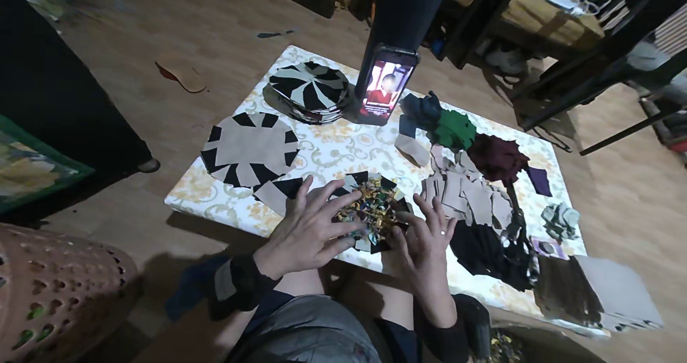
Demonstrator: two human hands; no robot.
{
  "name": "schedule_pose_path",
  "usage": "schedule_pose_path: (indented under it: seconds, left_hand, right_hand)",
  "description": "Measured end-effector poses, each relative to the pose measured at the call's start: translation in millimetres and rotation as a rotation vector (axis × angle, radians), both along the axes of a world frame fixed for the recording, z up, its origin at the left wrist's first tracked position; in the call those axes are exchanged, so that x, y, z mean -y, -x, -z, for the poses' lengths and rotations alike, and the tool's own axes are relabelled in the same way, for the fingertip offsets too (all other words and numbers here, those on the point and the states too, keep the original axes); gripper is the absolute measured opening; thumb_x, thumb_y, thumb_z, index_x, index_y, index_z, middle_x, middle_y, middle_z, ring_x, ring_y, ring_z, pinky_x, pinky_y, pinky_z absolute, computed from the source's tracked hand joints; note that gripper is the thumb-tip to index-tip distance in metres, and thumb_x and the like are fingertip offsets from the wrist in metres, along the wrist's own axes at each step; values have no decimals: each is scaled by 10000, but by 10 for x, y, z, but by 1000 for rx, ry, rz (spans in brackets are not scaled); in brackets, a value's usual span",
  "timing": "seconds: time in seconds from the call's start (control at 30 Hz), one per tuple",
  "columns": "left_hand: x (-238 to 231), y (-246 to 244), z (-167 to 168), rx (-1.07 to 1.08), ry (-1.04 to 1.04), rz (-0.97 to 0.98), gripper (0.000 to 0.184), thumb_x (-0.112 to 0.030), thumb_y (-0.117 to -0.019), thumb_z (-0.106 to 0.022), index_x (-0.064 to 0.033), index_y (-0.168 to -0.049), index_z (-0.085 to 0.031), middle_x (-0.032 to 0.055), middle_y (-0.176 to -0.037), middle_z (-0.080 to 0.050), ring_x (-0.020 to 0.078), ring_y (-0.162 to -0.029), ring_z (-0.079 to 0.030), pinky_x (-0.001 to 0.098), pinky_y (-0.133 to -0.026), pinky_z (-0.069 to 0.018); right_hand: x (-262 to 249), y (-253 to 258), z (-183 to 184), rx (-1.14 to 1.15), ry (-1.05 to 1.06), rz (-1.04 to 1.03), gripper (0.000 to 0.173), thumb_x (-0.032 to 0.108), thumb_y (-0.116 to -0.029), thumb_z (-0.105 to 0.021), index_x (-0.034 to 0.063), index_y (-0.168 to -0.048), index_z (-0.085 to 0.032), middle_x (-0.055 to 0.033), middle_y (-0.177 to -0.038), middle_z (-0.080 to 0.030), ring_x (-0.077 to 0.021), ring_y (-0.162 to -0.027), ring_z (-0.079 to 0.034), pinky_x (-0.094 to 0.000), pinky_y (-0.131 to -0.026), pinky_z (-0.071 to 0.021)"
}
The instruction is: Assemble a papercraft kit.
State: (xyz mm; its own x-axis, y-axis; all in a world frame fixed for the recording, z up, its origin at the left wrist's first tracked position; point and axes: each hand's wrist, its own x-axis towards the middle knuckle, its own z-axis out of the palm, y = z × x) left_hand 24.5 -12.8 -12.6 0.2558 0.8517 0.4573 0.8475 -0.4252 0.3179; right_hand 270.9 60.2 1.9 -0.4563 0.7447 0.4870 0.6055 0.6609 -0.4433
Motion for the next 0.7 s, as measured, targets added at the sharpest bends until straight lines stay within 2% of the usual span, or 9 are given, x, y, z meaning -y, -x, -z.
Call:
schedule_pose_path:
  seconds: [0.07, 0.13, 0.23, 0.3, 0.4, 0.5, 0.63, 0.7]
  left_hand:
    - [-1, 0, 7, 3, 6, 8, 339, -496, -1033, -468, -390, -1213, -736, -17, -1565, -484, 320, -1533, -277, 774, -1153, -80]
    - [5, 9, -4, 15, 15, 12, 345, -488, -1035, -462, -374, -1209, -738, -27, -1562, -487, 309, -1536, -272, 767, -1159, -73]
    - [9, 17, -16, 53, 18, -4, 386, -489, -1038, -446, -314, -1259, -709, -47, -1551, -496, 275, -1529, -294, 747, -1176, -72]
    - [2, 16, -20, 62, 13, -15, 423, -496, -1043, -427, -280, -1300, -684, -66, -1547, -501, 261, -1528, -297, 738, -1178, -73]
    - [-4, 11, 0, 16, 23, -14, 410, -491, -1046, -419, -325, -1296, -698, -57, -1555, -495, 286, -1531, -291, 760, -1165, -75]
    - [-9, 4, 1, -14, 41, -22, 412, -501, -1048, -408, -337, -1276, -710, -42, -1571, -477, 299, -1533, -288, 775, -1156, -79]
    - [10, -6, -14, -27, 22, -4, 453, -520, -1043, -399, -346, -1399, -616, -54, -1577, -469, 294, -1534, -285, 772, -1150, -86]
    - [7, -17, -28, -58, 38, 27, 462, -549, -1034, -407, -371, -1420, -587, -42, -1587, -455, 307, -1534, -280, 782, -1140, -98]
  right_hand:
    - [22, -21, 60, 50, 10, -62, 337, 406, -1007, -577, 156, -1165, -738, -152, -1480, -556, -498, -1471, -332, -841, -1098, -107]
    - [46, -18, 85, 75, 24, -133, 327, 428, -1016, -558, 197, -1152, -744, -116, -1506, -543, -485, -1492, -302, -838, -1103, -91]
    - [50, -8, 62, 47, 36, -161, 345, 460, -1025, -537, 207, -1131, -745, -92, -1523, -528, -466, -1508, -280, -830, -1117, -77]
    - [39, 1, 52, 54, 31, -167, 401, 520, -1023, -518, 217, -1163, -741, -105, -1535, -513, -475, -1508, -270, -832, -1116, -80]
    - [57, 37, 72, 109, 39, -211, 446, 586, -1005, -504, 260, -1199, -737, -88, -1541, -512, -460, -1510, -280, -828, -1119, -83]
    - [47, 17, 53, 62, 53, -211, 408, 552, -1012, -523, 263, -1206, -737, -93, -1545, -505, -456, -1516, -268, -827, -1125, -74]
    - [42, -89, 30, 24, 18, -121, 427, 532, -1020, -519, 207, -1202, -729, -122, -1532, -512, -456, -1514, -273, -817, -1131, -71]
    - [64, -143, 29, 38, 5, -88, 449, 551, -1018, -515, 191, -1178, -731, -128, -1525, -519, -458, -1511, -276, -823, -1127, -59]
